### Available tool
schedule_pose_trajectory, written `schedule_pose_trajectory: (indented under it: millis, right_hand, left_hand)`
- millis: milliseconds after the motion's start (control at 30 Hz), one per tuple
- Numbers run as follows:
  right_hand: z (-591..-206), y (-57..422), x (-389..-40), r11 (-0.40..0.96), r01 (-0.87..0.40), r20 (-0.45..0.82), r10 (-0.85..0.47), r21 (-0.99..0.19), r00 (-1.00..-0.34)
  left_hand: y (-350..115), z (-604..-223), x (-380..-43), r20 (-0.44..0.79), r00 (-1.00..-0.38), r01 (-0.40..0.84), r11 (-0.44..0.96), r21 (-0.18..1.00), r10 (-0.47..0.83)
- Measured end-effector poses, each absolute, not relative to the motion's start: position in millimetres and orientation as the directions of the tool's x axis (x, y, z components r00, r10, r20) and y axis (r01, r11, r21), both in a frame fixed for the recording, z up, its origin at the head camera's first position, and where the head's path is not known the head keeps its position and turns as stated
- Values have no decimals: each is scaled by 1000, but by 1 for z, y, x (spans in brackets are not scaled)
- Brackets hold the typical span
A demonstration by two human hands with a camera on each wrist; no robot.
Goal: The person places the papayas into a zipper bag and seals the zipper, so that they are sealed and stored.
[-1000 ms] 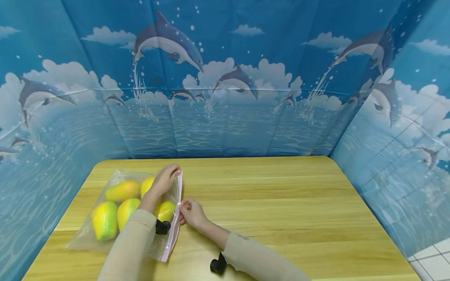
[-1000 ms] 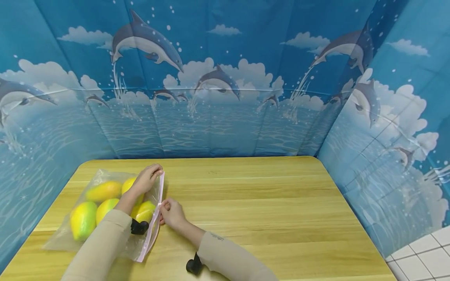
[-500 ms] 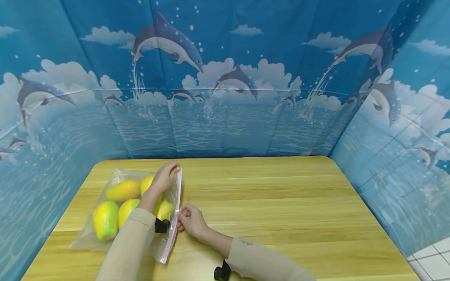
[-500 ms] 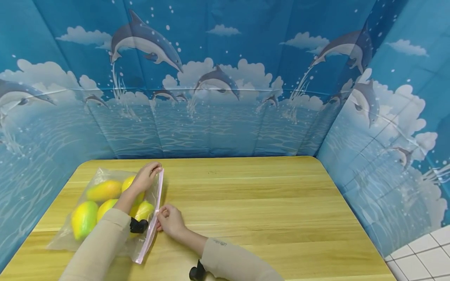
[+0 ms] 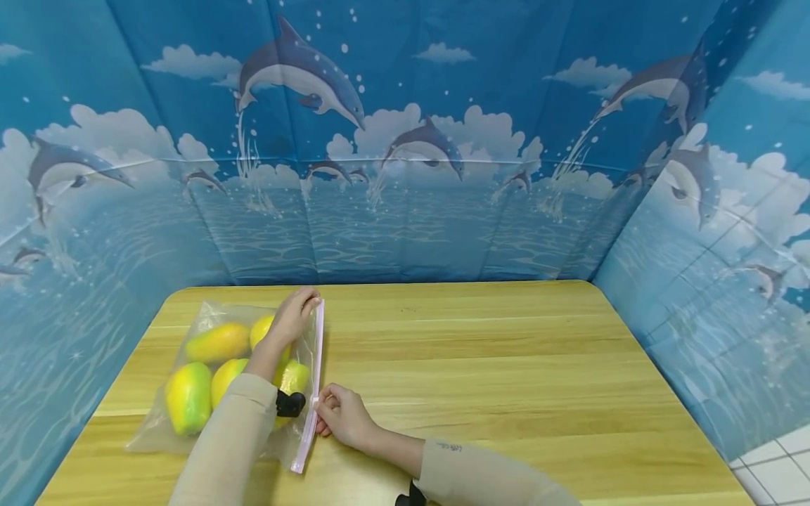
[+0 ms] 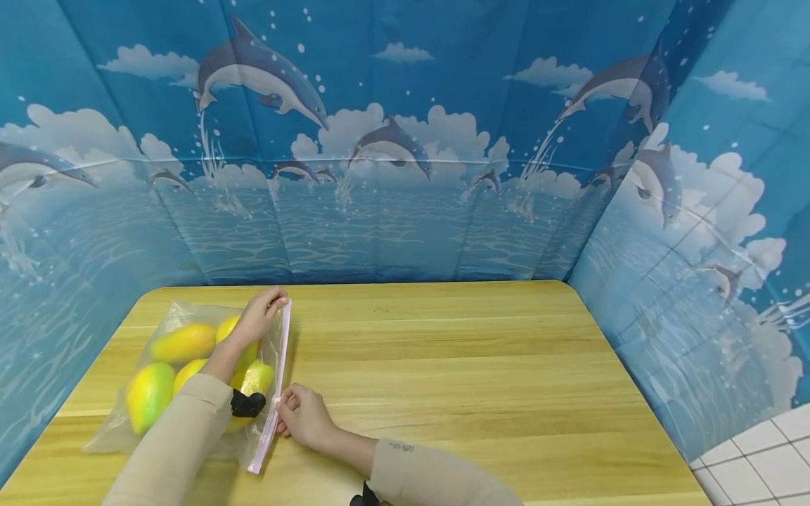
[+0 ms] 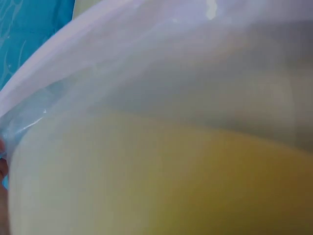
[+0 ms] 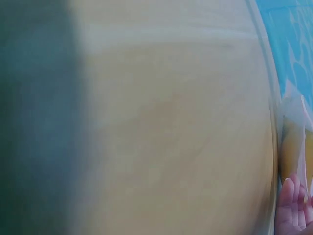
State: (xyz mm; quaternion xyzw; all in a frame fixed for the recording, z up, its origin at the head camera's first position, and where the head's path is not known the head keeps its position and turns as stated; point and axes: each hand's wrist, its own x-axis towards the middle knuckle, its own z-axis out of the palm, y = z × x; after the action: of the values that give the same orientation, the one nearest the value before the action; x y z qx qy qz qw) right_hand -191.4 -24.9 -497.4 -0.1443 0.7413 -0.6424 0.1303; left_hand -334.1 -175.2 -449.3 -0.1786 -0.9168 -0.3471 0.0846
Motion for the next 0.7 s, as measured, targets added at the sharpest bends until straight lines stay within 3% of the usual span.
schedule_pose_trajectory:
  millis: [367, 700]
  right_hand:
    - [-486, -20, -186, 142, -41, -19, -397, -989, -918]
    - [-492, -20, -185, 40, 87, -95, -392, -995, -915]
  left_hand:
    - [-172, -451, -333, 290, -912, 410, 656, 634, 290]
    - [-169, -453, -331, 284, -914, 405, 649, 644, 289]
